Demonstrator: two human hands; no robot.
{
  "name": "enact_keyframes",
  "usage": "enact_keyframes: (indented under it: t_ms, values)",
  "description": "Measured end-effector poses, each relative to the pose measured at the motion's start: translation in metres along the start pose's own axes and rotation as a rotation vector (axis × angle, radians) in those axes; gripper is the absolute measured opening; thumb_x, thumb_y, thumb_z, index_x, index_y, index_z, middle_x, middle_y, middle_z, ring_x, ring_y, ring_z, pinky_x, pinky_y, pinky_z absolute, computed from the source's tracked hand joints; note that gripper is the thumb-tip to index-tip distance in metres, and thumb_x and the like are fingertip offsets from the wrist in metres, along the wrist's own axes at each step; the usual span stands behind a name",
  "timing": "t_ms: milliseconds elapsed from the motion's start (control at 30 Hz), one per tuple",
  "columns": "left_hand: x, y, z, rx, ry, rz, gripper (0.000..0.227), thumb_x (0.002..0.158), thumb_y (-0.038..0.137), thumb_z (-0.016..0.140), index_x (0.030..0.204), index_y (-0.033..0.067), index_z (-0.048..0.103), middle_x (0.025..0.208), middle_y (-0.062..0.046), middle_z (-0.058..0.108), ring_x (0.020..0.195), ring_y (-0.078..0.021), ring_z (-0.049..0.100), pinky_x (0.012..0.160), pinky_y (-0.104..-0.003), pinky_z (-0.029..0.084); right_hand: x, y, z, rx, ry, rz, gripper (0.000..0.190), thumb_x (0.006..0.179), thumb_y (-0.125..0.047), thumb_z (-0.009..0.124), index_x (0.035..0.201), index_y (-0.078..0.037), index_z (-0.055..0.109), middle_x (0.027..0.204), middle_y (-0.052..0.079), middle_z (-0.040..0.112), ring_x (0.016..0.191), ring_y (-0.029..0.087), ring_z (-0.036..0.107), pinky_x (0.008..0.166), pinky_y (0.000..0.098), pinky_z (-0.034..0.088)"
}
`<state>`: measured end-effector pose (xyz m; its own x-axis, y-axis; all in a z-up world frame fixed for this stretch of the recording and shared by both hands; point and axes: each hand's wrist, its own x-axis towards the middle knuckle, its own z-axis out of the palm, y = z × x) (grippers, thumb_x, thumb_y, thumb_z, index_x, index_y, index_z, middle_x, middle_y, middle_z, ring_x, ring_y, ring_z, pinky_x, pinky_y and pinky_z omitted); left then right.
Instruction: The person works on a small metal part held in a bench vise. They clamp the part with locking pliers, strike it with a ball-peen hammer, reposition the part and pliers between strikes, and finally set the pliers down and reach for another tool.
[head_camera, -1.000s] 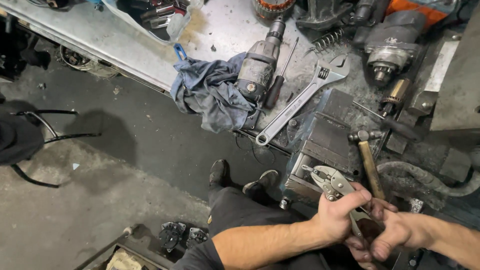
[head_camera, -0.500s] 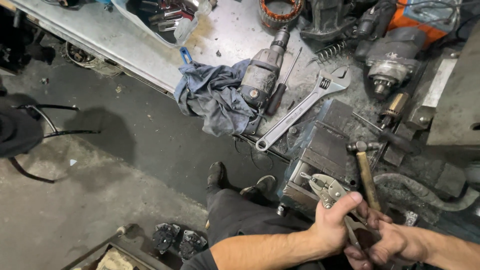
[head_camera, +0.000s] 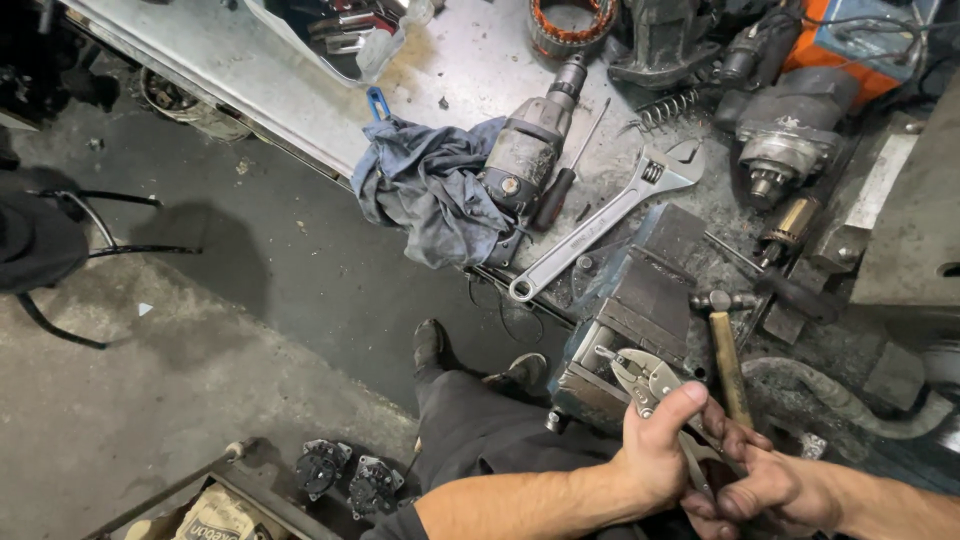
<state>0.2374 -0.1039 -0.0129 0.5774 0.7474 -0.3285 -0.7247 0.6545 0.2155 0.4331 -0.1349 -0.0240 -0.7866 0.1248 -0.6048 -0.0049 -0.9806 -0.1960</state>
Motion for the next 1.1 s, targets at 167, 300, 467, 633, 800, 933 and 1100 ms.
enact_keyframes:
  t_ms: [167, 300, 467, 633, 800, 933, 1100]
  values:
    - [0.006, -0.026, -0.018, -0.037, 0.005, 0.045, 0.042, 0.108, 0.034, 0.061, 0.086, -0.0007, 0.052, 0.075, -0.018, 0.058, 0.079, -0.0376, 0.065, 0.085, -0.057, 0.057, -0.003, 0.017, -0.017, -0.048, 0.069, -0.052, 0.036, 0.084, -0.024, 0.08, 0.106, -0.003, 0.06, 0.076, 0.007, 0.054, 0.069, 0.02, 0.052, 0.061, 0.0324, 0.042]
    - [0.01, -0.031, -0.02, -0.066, -0.013, 0.11, 0.044, 0.11, 0.034, 0.06, 0.085, -0.001, 0.053, 0.072, -0.019, 0.056, 0.079, -0.0388, 0.063, 0.086, -0.059, 0.058, -0.003, 0.023, -0.027, -0.085, 0.11, -0.097, 0.031, 0.096, -0.028, 0.076, 0.113, -0.022, 0.051, 0.069, 0.008, 0.049, 0.06, 0.02, 0.048, 0.055, 0.0367, 0.042]
    - [-0.001, -0.008, -0.006, -0.042, -0.038, 0.034, 0.036, 0.107, 0.032, 0.061, 0.092, 0.0, 0.053, 0.086, -0.024, 0.063, 0.098, -0.0445, 0.068, 0.087, -0.058, 0.057, -0.011, -0.032, 0.032, -0.084, 0.027, -0.057, 0.045, 0.1, -0.045, 0.063, 0.107, 0.0, 0.062, 0.08, 0.014, 0.065, 0.076, 0.026, 0.065, 0.072, 0.0445, 0.057]
    - [-0.014, 0.018, 0.019, -0.053, -0.044, -0.074, 0.027, 0.088, 0.018, 0.061, 0.11, 0.0017, 0.059, 0.11, -0.023, 0.071, 0.112, -0.0397, 0.068, 0.095, -0.05, 0.057, -0.006, -0.062, 0.098, 0.293, 0.649, 0.275, 0.055, 0.109, -0.036, 0.047, 0.124, 0.016, 0.051, 0.086, 0.03, 0.067, 0.076, 0.042, 0.064, 0.074, 0.0546, 0.054]
    - [-0.007, 0.005, 0.005, 0.132, 0.037, -0.127, 0.013, 0.098, 0.012, 0.067, 0.098, -0.0001, 0.062, 0.093, -0.017, 0.07, 0.088, -0.0275, 0.068, 0.078, -0.041, 0.058, 0.006, 0.017, 0.012, 0.075, 0.141, -0.125, 0.034, 0.086, -0.007, 0.08, 0.107, -0.022, 0.06, 0.062, 0.007, 0.051, 0.051, 0.018, 0.045, 0.053, 0.0382, 0.043]
    - [-0.023, 0.041, 0.015, 0.434, 0.06, -0.247, 0.021, 0.1, 0.015, 0.069, 0.084, 0.0021, 0.066, 0.076, -0.008, 0.067, 0.066, -0.0174, 0.065, 0.06, -0.032, 0.054, 0.036, 0.022, 0.072, 0.113, 0.285, -0.183, 0.033, 0.069, 0.004, 0.081, 0.074, -0.011, 0.052, 0.062, 0.003, 0.049, 0.047, 0.015, 0.042, 0.05, 0.0363, 0.041]
    - [-0.033, 0.059, 0.012, 0.523, 0.052, -0.417, 0.023, 0.098, 0.019, 0.069, 0.078, 0.0061, 0.065, 0.068, -0.003, 0.063, 0.048, -0.0102, 0.051, 0.042, -0.026, 0.04, 0.063, 0.045, 0.088, 0.218, 0.355, -0.325, 0.032, 0.07, 0.003, 0.079, 0.074, -0.009, 0.05, 0.062, 0.003, 0.049, 0.047, 0.015, 0.043, 0.049, 0.0368, 0.041]
